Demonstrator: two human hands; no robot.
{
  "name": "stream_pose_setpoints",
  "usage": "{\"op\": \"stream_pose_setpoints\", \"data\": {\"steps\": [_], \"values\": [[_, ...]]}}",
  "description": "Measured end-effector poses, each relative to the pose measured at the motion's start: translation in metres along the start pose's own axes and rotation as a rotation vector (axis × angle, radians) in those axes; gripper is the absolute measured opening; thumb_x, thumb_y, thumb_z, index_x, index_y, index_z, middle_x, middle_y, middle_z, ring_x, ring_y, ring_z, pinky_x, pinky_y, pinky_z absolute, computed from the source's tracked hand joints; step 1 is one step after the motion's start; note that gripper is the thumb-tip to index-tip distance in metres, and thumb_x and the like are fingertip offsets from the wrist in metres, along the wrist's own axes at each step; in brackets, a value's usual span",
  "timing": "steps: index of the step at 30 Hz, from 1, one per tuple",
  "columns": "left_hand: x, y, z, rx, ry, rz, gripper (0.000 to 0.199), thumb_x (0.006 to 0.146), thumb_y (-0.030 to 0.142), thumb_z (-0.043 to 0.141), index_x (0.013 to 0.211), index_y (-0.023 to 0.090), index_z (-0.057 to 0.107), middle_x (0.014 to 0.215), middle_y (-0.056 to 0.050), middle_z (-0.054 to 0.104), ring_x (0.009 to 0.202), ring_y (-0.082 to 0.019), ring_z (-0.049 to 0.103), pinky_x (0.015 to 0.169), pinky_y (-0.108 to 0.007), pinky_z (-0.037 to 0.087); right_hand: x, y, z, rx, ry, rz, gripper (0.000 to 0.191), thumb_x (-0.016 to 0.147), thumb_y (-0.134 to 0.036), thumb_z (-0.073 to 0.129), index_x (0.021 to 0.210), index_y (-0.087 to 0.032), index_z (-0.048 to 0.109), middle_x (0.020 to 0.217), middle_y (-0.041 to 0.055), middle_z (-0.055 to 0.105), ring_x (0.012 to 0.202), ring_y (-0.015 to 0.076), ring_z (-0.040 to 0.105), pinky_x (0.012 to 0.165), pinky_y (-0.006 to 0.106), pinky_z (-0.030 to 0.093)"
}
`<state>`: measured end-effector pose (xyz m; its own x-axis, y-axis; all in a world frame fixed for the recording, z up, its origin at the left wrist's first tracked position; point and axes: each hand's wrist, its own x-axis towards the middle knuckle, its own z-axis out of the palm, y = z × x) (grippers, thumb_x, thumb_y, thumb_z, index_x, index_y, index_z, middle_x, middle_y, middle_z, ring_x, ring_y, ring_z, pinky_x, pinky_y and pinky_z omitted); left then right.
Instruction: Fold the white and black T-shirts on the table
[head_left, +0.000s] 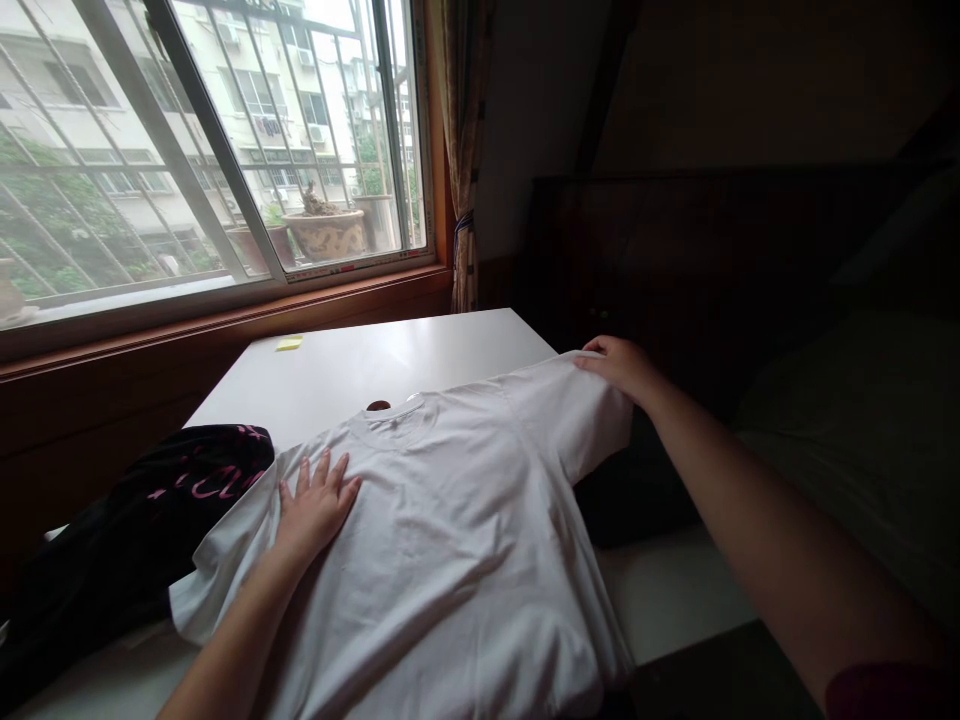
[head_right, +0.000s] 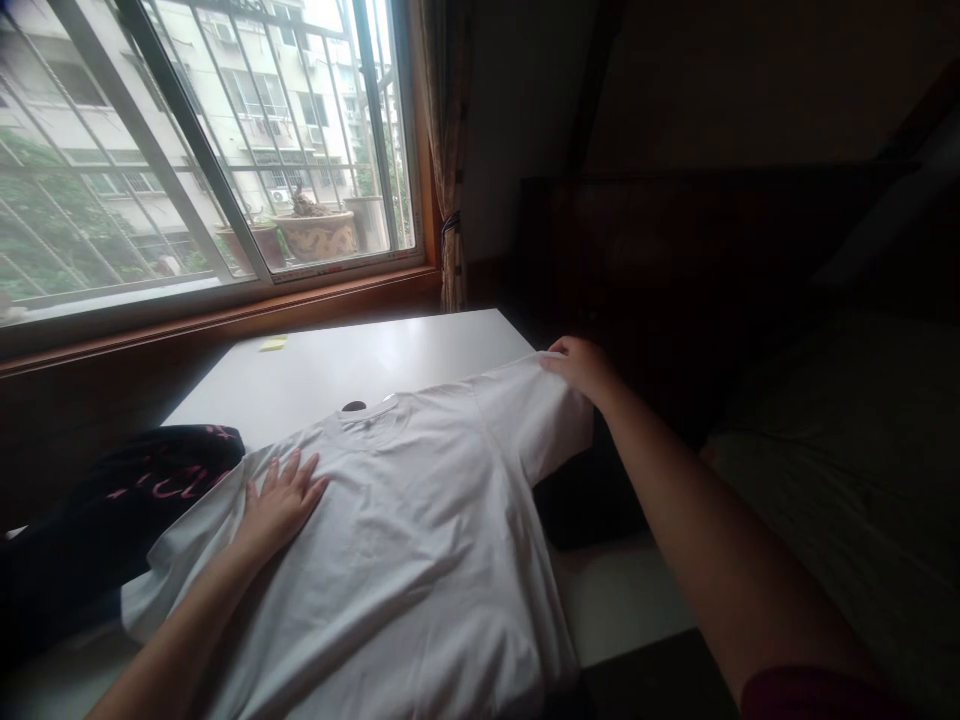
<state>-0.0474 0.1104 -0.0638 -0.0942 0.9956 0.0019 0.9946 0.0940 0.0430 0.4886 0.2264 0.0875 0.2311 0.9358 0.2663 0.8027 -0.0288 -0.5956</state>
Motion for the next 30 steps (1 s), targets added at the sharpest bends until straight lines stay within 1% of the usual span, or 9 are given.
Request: {"op": "stream_pose_setpoints", "data": {"steps": [4, 9, 13, 15, 18, 20, 22, 26, 30], "values": [[0.004, 0.009, -0.002, -0.018, 0.001, -0.003, 0.066, 0.103, 0.062, 0.027, 0.161, 0.032, 0.034, 0.173, -0.007, 0.02, 0.158, -0.041, 0.011, 0.119, -0.073, 0.015, 0.013, 0.035, 0.01, -0.062, 0.024, 0.07, 0.023, 0.071, -0.032, 0.079, 0.09, -0.02, 0.074, 0.091, 0.0053, 0.074, 0.086, 0.0234, 0.068, 0.078, 0.033, 0.051], [0.006, 0.012, -0.003, -0.017, -0.004, -0.011, 0.066, 0.102, 0.063, 0.027, 0.161, 0.033, 0.033, 0.173, -0.006, 0.02, 0.158, -0.043, 0.011, 0.118, -0.076, 0.013, 0.016, 0.076, 0.021, -0.1, 0.065, 0.161, 0.026, 0.071, -0.018, 0.074, 0.097, -0.018, 0.074, 0.088, 0.0044, 0.072, 0.081, 0.021, 0.067, 0.077, 0.033, 0.052], [0.009, 0.009, -0.001, -0.014, 0.0, -0.007, 0.067, 0.102, 0.064, 0.026, 0.161, 0.034, 0.032, 0.173, -0.005, 0.019, 0.158, -0.042, 0.01, 0.118, -0.075, 0.014, 0.007, 0.092, 0.029, -0.21, 0.195, 0.094, 0.028, 0.079, -0.018, 0.068, 0.105, -0.019, 0.074, 0.107, 0.0097, 0.069, 0.092, 0.0224, 0.066, 0.085, 0.035, 0.052], [0.012, 0.006, 0.0, -0.017, 0.008, -0.004, 0.067, 0.102, 0.064, 0.025, 0.161, 0.034, 0.032, 0.173, -0.004, 0.019, 0.158, -0.042, 0.011, 0.118, -0.075, 0.014, 0.002, 0.093, 0.035, -0.242, 0.203, 0.075, 0.029, 0.082, -0.025, 0.067, 0.11, -0.02, 0.073, 0.116, 0.0117, 0.066, 0.099, 0.0243, 0.066, 0.088, 0.036, 0.052], [0.019, -0.001, 0.002, -0.026, 0.016, -0.014, 0.066, 0.102, 0.063, 0.023, 0.161, 0.034, 0.032, 0.173, -0.003, 0.02, 0.158, -0.043, 0.011, 0.118, -0.076, 0.014, -0.005, 0.095, 0.044, -0.191, 0.044, 0.221, 0.038, 0.089, -0.042, 0.064, 0.118, -0.018, 0.069, 0.109, 0.0142, 0.07, 0.102, 0.0291, 0.067, 0.09, 0.041, 0.052], [0.023, -0.005, 0.002, -0.027, 0.018, -0.03, 0.066, 0.103, 0.062, 0.022, 0.161, 0.034, 0.033, 0.173, -0.003, 0.019, 0.158, -0.043, 0.011, 0.118, -0.076, 0.015, -0.009, 0.1, 0.048, -0.099, -0.111, 0.381, 0.048, 0.093, -0.055, 0.057, 0.118, -0.015, 0.068, 0.097, 0.0165, 0.073, 0.094, 0.0315, 0.07, 0.083, 0.043, 0.054], [0.026, -0.009, 0.002, -0.02, 0.022, -0.041, 0.066, 0.103, 0.062, 0.022, 0.161, 0.034, 0.033, 0.174, -0.003, 0.018, 0.157, -0.042, 0.013, 0.119, -0.074, 0.015, -0.015, 0.108, 0.048, -0.02, -0.223, 0.488, 0.057, 0.097, -0.062, 0.045, 0.108, -0.013, 0.072, 0.083, 0.018, 0.074, 0.079, 0.031, 0.072, 0.073, 0.043, 0.056], [0.028, -0.012, 0.003, 0.005, 0.039, -0.035, 0.065, 0.103, 0.062, 0.023, 0.161, 0.035, 0.034, 0.174, -0.002, 0.018, 0.157, -0.041, 0.016, 0.12, -0.069, 0.016, -0.033, 0.127, 0.038, 0.02, -0.315, 0.554, 0.074, 0.099, -0.067, 0.025, 0.079, -0.015, 0.074, 0.068, 0.0198, 0.072, 0.059, 0.0275, 0.068, 0.06, 0.041, 0.055], [0.027, -0.013, 0.005, 0.013, 0.06, -0.033, 0.066, 0.103, 0.062, 0.022, 0.161, 0.034, 0.034, 0.173, -0.003, 0.02, 0.157, -0.04, 0.017, 0.12, -0.069, 0.016, -0.059, 0.135, 0.023, 0.059, -0.41, 0.533, 0.076, 0.091, -0.078, 0.037, 0.079, -0.014, 0.075, 0.077, 0.0193, 0.075, 0.063, 0.0266, 0.067, 0.062, 0.042, 0.055]]}}
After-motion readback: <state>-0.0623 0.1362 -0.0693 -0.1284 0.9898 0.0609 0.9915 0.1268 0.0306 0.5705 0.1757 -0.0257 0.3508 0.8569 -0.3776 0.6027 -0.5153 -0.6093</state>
